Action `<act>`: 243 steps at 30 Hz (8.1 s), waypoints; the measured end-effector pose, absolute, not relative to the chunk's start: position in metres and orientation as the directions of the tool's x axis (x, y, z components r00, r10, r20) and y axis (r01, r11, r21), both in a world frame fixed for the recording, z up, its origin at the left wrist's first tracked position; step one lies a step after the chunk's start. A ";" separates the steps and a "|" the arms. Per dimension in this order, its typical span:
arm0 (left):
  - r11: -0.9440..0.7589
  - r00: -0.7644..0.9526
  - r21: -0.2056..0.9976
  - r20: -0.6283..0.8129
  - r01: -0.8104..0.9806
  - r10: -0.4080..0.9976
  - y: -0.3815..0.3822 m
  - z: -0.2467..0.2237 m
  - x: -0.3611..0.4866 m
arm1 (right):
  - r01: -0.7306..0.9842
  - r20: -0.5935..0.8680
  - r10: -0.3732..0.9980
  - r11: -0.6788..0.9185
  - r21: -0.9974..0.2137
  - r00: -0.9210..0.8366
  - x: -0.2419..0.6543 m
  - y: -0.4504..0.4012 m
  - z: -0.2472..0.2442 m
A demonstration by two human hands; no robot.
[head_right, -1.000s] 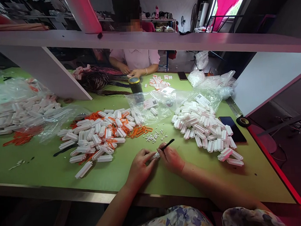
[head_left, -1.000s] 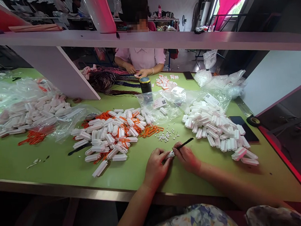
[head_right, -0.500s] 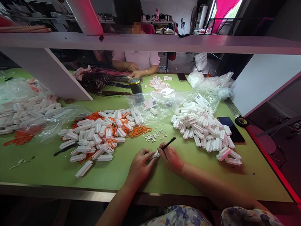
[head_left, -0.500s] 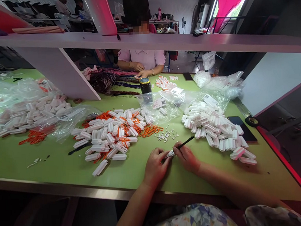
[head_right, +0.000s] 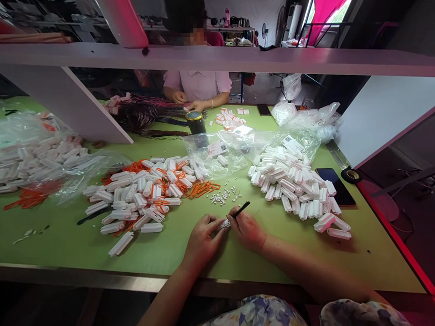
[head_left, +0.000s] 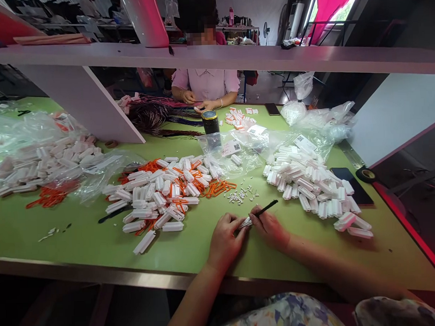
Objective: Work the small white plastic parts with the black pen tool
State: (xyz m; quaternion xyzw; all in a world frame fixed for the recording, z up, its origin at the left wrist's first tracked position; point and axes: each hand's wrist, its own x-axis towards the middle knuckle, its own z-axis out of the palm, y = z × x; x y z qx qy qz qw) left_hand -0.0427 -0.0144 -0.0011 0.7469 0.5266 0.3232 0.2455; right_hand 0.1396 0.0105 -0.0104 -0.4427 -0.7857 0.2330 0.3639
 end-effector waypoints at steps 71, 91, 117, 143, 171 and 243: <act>-0.307 0.230 0.695 0.205 0.650 0.951 -0.014 -0.001 -0.042 | 0.575 0.356 0.857 0.515 -0.636 -0.374 0.137 0.008 -0.005; -0.305 0.229 0.693 0.203 0.653 0.952 -0.014 -0.003 -0.042 | 0.641 0.362 0.783 0.622 -0.450 -0.506 0.127 0.009 0.000; -0.287 0.202 0.727 0.205 0.624 0.958 -0.015 -0.002 -0.043 | 0.662 0.353 0.795 0.606 -0.441 -0.493 0.124 0.013 -0.001; -0.257 0.183 0.775 0.184 0.578 0.966 -0.016 -0.005 -0.045 | 0.407 0.430 0.844 0.532 -0.743 -0.319 0.148 0.010 0.001; -0.284 0.185 0.741 0.215 0.608 0.959 -0.016 -0.007 -0.043 | 0.433 0.344 0.898 0.435 -0.789 -0.275 0.148 0.015 -0.009; -0.299 0.183 0.734 0.237 0.610 0.954 -0.016 -0.006 -0.045 | 0.369 0.261 0.915 0.367 -0.854 -0.307 0.144 0.017 -0.010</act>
